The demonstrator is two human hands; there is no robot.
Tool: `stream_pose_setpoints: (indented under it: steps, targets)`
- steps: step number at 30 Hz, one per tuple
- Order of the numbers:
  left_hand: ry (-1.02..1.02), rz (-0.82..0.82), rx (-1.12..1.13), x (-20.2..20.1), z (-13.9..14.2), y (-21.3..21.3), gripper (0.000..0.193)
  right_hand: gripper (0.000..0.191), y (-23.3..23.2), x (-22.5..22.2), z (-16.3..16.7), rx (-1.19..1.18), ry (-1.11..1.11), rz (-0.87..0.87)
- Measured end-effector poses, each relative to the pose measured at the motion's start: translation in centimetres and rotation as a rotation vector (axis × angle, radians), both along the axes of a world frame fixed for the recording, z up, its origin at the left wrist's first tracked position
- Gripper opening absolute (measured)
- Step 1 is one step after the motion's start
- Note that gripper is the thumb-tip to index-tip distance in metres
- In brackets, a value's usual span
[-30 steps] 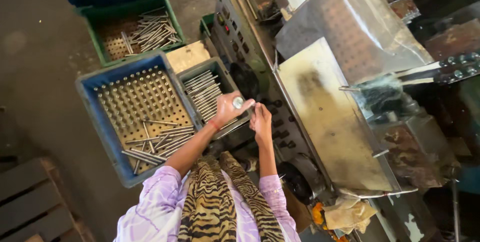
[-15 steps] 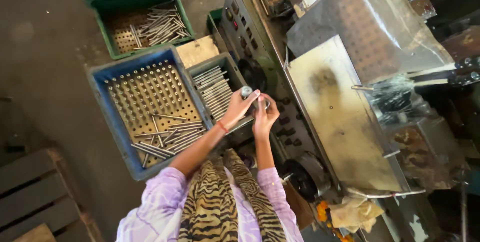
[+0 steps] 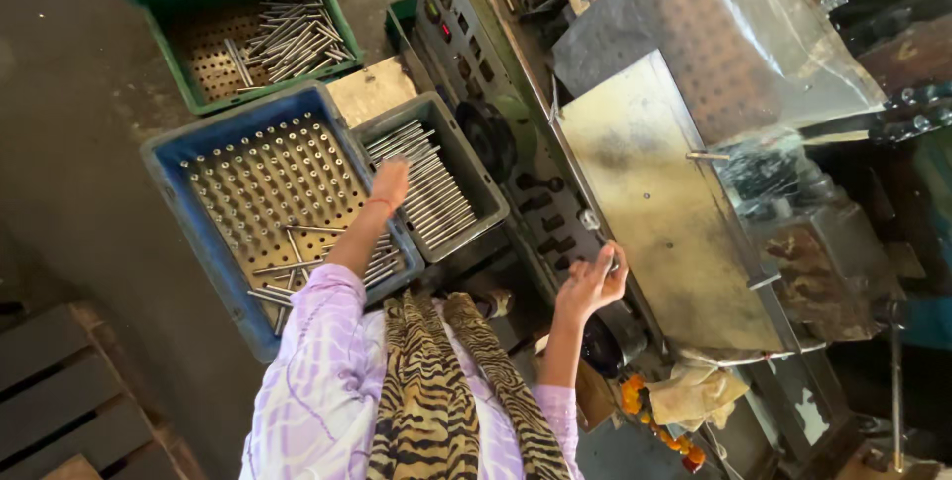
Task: The person repeatedly picks up small metal rods from a tray, inserts them into a grinding machine, and operates a lever to process them. After each cycle, the person removes the processed rod and places it into a collection bin. The task is performed continuously throughout the clip.
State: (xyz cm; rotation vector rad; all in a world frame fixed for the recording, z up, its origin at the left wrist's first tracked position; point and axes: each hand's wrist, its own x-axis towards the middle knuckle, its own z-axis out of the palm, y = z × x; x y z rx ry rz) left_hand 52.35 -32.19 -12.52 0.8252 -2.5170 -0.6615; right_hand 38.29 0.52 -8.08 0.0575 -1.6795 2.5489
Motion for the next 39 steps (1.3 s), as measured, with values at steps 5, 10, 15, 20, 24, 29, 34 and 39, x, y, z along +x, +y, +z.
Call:
stream_pose_setpoints:
  steps: [5, 10, 15, 20, 24, 29, 34, 39]
  targets:
    - [0.233, 0.115, 0.269, 5.8, -1.0, 0.6, 0.019, 0.02, 3.5, 1.6, -3.1, 0.079, -0.038, -0.038]
    - [-0.492, 0.411, 0.036, 17.5, -1.9, 3.4, 0.023, 0.022, 4.7, 3.0, -5.0, 0.155, -0.086, -0.028]
    - [-0.561, 0.636, 0.322, 19.4, -3.7, 3.6, 0.026, 0.021, 3.4, 3.3, -4.8, 0.164, -0.122, 0.059]
    - [-0.242, 0.587, 0.387, 16.5, -4.4, 3.5, 0.036, 0.021, 1.5, 3.6, -4.1, 0.21, -0.087, 0.085]
    - [-0.052, 0.306, 0.355, 12.0, -3.8, 4.6, 0.045, 0.022, 0.3, 4.5, -3.7, 0.304, -0.043, 0.125]
    - [0.559, 0.007, 0.443, 7.0, -0.1, 4.6, 0.026, 0.025, -1.0, 5.2, -3.0, 0.305, 0.045, 0.209]
    - [0.583, -0.173, 1.007, 4.0, 2.1, 2.0, 0.023, 0.024, -1.8, 5.3, -1.5, 0.245, 0.067, 0.227]
    - [0.287, -0.377, 0.737, 0.7, -0.9, 7.6, 0.022, 0.024, -3.0, 5.5, 0.1, 0.38, 0.092, 0.212]
